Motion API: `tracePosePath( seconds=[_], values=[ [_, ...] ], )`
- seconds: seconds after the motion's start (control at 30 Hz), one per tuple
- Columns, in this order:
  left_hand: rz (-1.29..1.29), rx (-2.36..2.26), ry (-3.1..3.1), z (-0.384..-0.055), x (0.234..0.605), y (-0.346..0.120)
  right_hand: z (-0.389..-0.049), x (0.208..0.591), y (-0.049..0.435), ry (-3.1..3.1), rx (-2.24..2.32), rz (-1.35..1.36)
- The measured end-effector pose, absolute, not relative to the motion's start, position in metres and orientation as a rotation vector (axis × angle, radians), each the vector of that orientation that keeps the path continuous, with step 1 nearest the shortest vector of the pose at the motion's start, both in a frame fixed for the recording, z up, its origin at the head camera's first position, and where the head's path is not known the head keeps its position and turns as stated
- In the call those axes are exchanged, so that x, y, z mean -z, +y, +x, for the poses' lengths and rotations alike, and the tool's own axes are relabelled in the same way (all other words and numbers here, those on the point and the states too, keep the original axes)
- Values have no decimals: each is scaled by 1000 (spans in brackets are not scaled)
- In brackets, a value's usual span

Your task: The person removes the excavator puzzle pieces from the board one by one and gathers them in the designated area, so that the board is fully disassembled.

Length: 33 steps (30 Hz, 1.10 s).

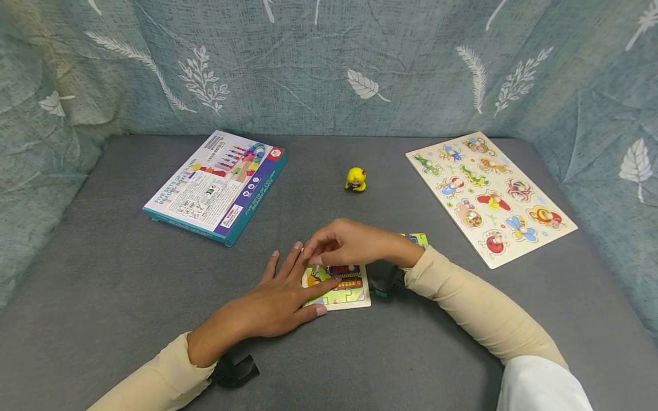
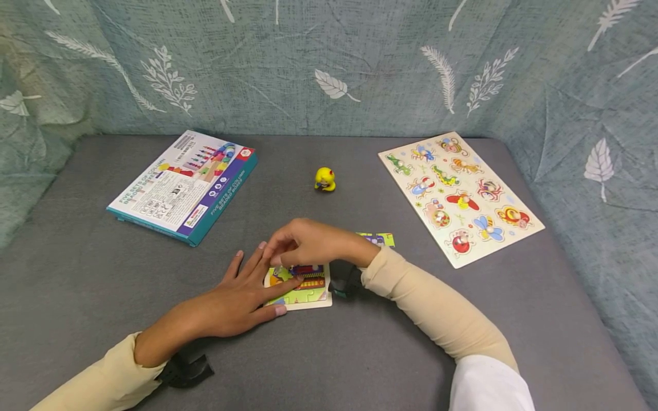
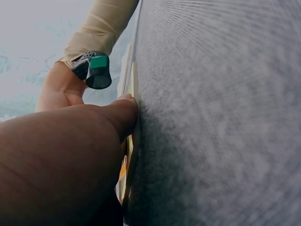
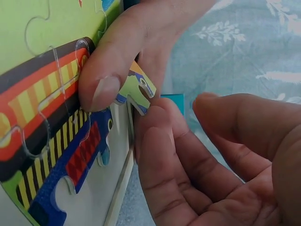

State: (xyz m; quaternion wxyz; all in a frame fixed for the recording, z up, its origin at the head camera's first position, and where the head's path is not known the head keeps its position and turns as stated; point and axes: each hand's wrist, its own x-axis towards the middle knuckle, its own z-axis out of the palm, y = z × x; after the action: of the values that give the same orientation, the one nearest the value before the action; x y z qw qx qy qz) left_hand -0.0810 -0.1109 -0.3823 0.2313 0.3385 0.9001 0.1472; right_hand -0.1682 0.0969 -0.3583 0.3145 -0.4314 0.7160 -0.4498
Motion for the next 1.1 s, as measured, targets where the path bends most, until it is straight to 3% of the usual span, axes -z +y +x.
tracePosePath(
  seconds=[1.1],
  values=[
    [966,-451,2506,-80,383,-110,-170,365,97,1965,1089,-1209]
  ],
)
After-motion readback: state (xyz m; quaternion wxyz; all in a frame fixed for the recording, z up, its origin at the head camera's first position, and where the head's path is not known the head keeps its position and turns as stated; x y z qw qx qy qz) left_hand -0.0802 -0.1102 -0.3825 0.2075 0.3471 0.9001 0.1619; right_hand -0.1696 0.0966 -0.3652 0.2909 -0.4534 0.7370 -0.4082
